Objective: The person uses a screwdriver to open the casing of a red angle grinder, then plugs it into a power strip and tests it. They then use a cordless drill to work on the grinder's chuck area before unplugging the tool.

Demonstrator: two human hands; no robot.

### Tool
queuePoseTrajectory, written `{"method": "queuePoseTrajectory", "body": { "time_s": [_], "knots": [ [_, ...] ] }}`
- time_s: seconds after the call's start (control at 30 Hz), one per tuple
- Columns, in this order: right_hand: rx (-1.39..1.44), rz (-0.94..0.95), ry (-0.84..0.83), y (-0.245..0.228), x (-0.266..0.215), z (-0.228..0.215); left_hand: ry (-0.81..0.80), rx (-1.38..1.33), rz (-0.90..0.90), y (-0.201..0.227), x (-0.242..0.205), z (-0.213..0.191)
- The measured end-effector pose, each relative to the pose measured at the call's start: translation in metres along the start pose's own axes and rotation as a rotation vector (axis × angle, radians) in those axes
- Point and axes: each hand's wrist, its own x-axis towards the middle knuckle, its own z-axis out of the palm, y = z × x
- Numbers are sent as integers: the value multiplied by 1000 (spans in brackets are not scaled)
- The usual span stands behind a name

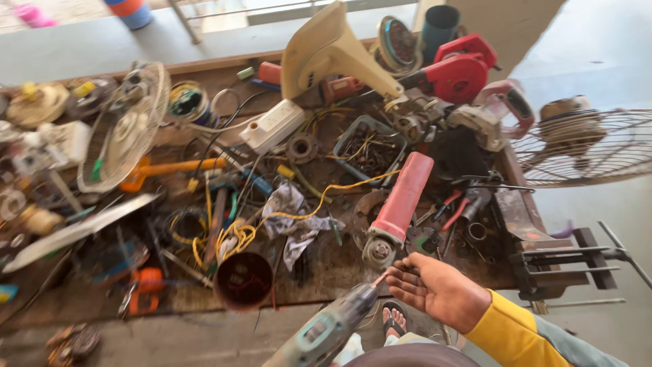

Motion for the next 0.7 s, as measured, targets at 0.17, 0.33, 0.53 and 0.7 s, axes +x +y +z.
{"method": "queuePoseTrajectory", "body": {
  "time_s": [0.17,0.33,0.53,0.7],
  "knots": [
    [-82,43,-53,-3,-6,-2,81,-48,-78,-56,-20,36],
    [-128,34,-93,-7,-8,-9,147,-79,-109,-85,-35,52],
    [-184,21,-132,-9,-3,-15,230,-74,-134,-99,-50,56],
    [-219,-54,-96,-11,-3,-16,258,-49,-131,-94,-52,59]
  ]
}}
